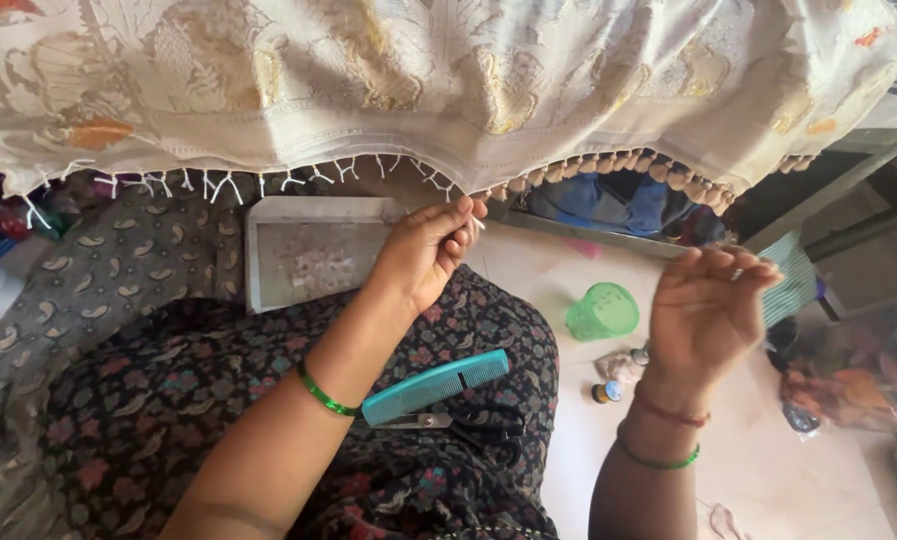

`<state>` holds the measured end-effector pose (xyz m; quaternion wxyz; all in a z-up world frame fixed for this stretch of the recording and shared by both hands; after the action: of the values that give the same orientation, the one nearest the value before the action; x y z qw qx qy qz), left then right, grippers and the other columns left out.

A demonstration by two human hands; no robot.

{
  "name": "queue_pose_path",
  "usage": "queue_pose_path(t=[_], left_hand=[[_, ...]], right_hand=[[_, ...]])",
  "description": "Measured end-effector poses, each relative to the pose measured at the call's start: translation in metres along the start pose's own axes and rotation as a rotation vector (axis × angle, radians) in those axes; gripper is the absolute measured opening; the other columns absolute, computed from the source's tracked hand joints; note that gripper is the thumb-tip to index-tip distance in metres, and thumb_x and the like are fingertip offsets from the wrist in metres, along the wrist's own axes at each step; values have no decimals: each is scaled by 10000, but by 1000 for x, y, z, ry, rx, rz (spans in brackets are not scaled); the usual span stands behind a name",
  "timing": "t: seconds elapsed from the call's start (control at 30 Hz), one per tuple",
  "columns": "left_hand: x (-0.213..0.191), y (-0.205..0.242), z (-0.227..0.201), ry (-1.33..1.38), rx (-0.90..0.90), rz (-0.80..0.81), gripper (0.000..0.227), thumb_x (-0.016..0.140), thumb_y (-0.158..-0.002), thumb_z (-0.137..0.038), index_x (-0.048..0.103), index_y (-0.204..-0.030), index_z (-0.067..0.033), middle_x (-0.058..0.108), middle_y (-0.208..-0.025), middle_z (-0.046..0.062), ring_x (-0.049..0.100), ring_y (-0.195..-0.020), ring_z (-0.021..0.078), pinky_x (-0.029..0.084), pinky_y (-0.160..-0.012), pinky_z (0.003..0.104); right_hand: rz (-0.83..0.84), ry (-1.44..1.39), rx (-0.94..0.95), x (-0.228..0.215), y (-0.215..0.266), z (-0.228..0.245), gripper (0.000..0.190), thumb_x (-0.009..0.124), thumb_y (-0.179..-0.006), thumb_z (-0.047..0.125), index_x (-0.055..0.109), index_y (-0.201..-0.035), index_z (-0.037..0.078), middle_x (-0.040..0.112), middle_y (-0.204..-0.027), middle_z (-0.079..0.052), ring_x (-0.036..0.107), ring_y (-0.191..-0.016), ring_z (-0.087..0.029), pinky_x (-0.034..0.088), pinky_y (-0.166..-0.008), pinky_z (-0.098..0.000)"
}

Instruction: Tying and trimming decorative tassels on the edge of a saree.

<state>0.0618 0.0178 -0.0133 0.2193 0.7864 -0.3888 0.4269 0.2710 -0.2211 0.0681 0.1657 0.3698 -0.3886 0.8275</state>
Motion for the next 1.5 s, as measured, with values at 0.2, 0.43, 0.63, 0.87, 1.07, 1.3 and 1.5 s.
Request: queue_pose_path(t=[0.2, 0.43, 0.63, 0.87, 1.07, 1.3, 1.5], left_hand=[[2, 3, -1, -54, 37, -4, 238, 688, -1000, -187, 709, -1021, 49, 619, -779, -4, 547, -672, 37, 412, -584, 158], [8, 12, -2, -192, 20, -67, 206, 715, -967, -172, 741, -1010, 28, 651, -785, -3, 544, -650, 38, 419, -572, 174], [5, 11, 3, -460, -30, -86, 249, 706, -956, -248, 763, -1003, -10, 645, -738, -11, 506, -572, 30, 363, -483, 189], [9, 8, 4, -490, -72, -81, 174, 642, -985, -154, 758, -1023, -30, 634, -723, -1, 517, -560, 55, 396, -483, 209], [6, 1, 14, -316, -49, -22, 213, 529, -996, -52, 727, -1011, 25, 674, -752, 47, 521, -553, 79, 405, -462, 237], [4, 1, 15, -248, -68, 28, 217, 666, -991, -130, 743, -1121, 26, 609, -752, 10, 545, -608, 72, 429, -516, 218], [14, 9, 6, -267, -88, -1, 288, 713, -951, -227, 741, -1086, 26, 671, -809, -1, 548, -622, 64, 433, -531, 195]], right_hand=[[106, -11, -58, 7, -5, 23, 253, 556, -1176, 335, 751, -1119, 183, 729, -1152, 48, 606, -1011, -80, 516, -954, -230], [81, 22, -95, 20, -16, 14, 230, 606, -1158, 317, 744, -1153, 132, 728, -1140, -3, 604, -990, -104, 529, -873, -213], [142, 598, -47, 70, -14, -47, 124, 659, -1040, -101, 741, -1089, -21, 715, -1086, -153, 660, -849, -162, 549, -753, -221], [302, 1202, 341, 141, -3, -134, 381, 674, -849, -155, 713, -1198, -9, 705, -1250, -132, 736, -867, -132, 622, -720, -259], [457, 1345, 348, 159, 2, -155, 556, 748, -784, -139, 679, -1310, 27, 682, -1331, -110, 707, -870, -111, 598, -724, -240], [271, 1228, 385, 122, 17, -152, 604, 739, -849, -149, 544, -1400, 5, 626, -868, -78, 657, -737, -102, 580, -675, -235], [168, 1064, 381, 118, 21, -148, 515, 692, -855, -188, 404, -1244, -10, 605, -1134, -103, 674, -791, -144, 610, -687, -261]])
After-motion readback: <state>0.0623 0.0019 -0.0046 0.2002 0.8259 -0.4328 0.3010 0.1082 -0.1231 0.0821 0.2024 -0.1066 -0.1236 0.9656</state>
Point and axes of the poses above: each hand's wrist, its own y-axis away from the middle knuckle, its own x-axis out of the palm, z = x × y, the point moved 8 cm from there along -y, towards the middle knuckle
